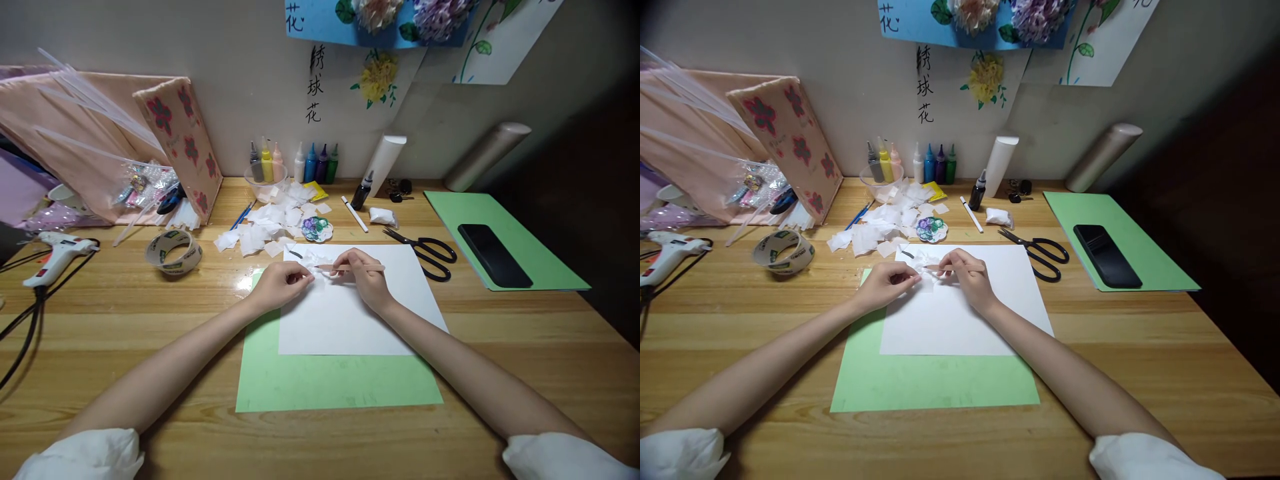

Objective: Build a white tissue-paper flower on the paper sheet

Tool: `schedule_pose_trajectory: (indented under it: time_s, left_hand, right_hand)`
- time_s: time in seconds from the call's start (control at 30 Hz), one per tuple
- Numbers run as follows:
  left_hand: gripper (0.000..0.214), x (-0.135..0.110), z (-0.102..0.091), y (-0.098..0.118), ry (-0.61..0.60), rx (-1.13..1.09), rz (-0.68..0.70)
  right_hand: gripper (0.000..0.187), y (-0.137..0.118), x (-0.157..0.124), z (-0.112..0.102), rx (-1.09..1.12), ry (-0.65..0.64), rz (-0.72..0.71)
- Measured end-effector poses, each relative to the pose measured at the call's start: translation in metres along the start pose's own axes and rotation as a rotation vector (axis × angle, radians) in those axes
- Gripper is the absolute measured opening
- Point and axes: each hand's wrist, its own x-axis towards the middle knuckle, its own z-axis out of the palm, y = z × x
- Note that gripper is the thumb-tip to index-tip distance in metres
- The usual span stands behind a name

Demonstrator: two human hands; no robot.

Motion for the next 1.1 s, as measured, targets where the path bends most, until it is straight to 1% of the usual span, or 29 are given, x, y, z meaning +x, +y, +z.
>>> schedule_pose_trajectory:
  time_s: [0.17, 0.43, 0.63, 0.87, 1.1]
  left_hand:
    - [0.023, -0.0018, -0.0003, 0.0017, -0.076, -0.017, 0.021]
    - [0.027, -0.0014, -0.0018, 0.0033, -0.102, -0.075, -0.002]
    - [0.028, -0.0009, -0.0013, 0.0010, -0.079, -0.048, -0.010]
    - [0.029, -0.0005, -0.0006, -0.0005, 0.005, -0.002, -0.025]
    - [0.029, -0.0007, 0.0021, -0.0045, 0.044, 0.046, -0.014]
  right_hand:
    - [0.041, -0.0012, -0.0011, 0.0004, 0.011, -0.050, 0.050]
    - [0.042, -0.0016, 0.0014, 0.0015, 0.030, -0.032, 0.063]
    - [0.040, 0.0008, 0.0022, 0.0008, 0.064, -0.020, 0.106]
    - [0.041, 0.0017, 0.0018, 0.0008, 0.073, -0.023, 0.100]
    - [0.041, 0.0027, 0.0014, 0.0005, 0.081, -0.032, 0.107]
